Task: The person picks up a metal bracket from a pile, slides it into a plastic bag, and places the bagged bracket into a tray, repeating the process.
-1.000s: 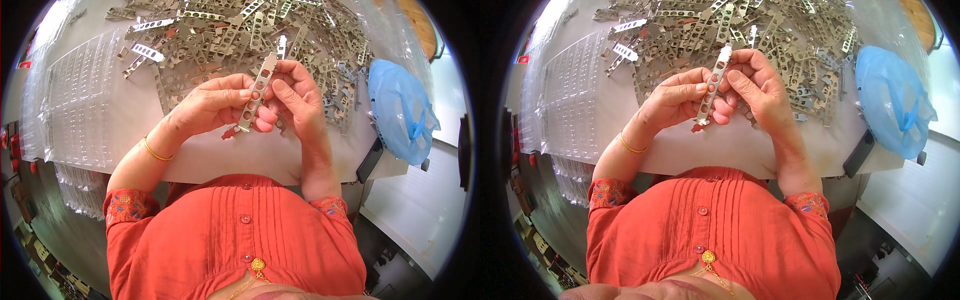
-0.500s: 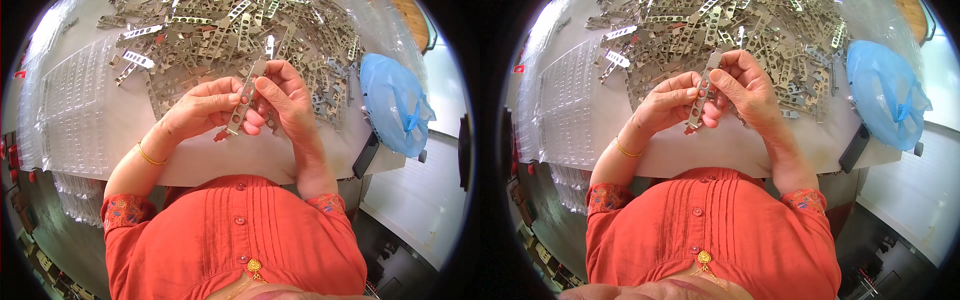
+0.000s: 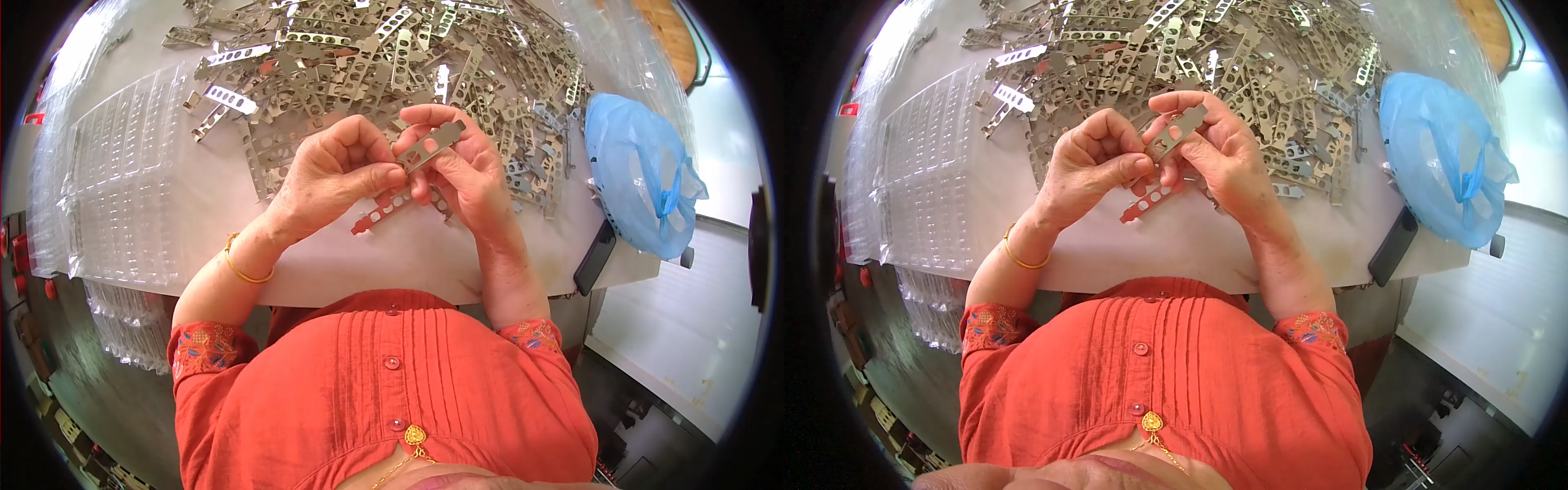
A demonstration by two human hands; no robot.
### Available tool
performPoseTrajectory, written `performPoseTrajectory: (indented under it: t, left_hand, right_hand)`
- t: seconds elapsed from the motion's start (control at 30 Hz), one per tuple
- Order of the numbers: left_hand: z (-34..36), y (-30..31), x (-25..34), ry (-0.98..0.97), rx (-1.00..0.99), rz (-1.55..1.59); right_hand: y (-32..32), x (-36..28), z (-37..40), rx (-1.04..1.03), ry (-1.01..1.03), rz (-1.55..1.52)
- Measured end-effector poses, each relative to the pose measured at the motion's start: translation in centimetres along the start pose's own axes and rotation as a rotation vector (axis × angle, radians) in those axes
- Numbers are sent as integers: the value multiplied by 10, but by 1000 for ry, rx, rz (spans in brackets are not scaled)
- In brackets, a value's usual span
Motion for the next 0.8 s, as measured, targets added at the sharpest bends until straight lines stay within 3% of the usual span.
performPoseTrajectory:
  t: [0.13, 0.23, 0.43, 0.53, 0.67, 0.7, 0.8]
  left_hand:
    - [-1, 4, 1, 9, 37, -42]
    - [-1, 9, 2, 91, 5, 106]
    - [0, 3, 1, 51, 30, -34]
    - [0, 4, -2, -1, -69, -117]
    - [3, 0, 3, 104, -140, 59]
    - [3, 0, 4, 110, -173, 73]
    - [4, -4, -6, 82, -170, -72]
  right_hand:
    - [1, 4, 0, -25, -16, -51]
    - [-3, 4, 0, -32, 9, -115]
    - [5, 10, -3, -16, -4, -18]
    - [8, 11, -3, 27, -28, -29]
    - [2, 10, 0, 47, 48, 155]
    - [-2, 11, -2, 35, 112, 223]
    - [-12, 14, 2, -60, 54, 187]
Point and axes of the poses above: each hand's wrist, its own z-axis away from the middle knuckle, its own y-axis out of the back of the hand, x = y × z, the point moved 2 cm from there along -z, towards the middle knuckle, and after that the axes turned 3 degrees about y, right-handed, at the moved point
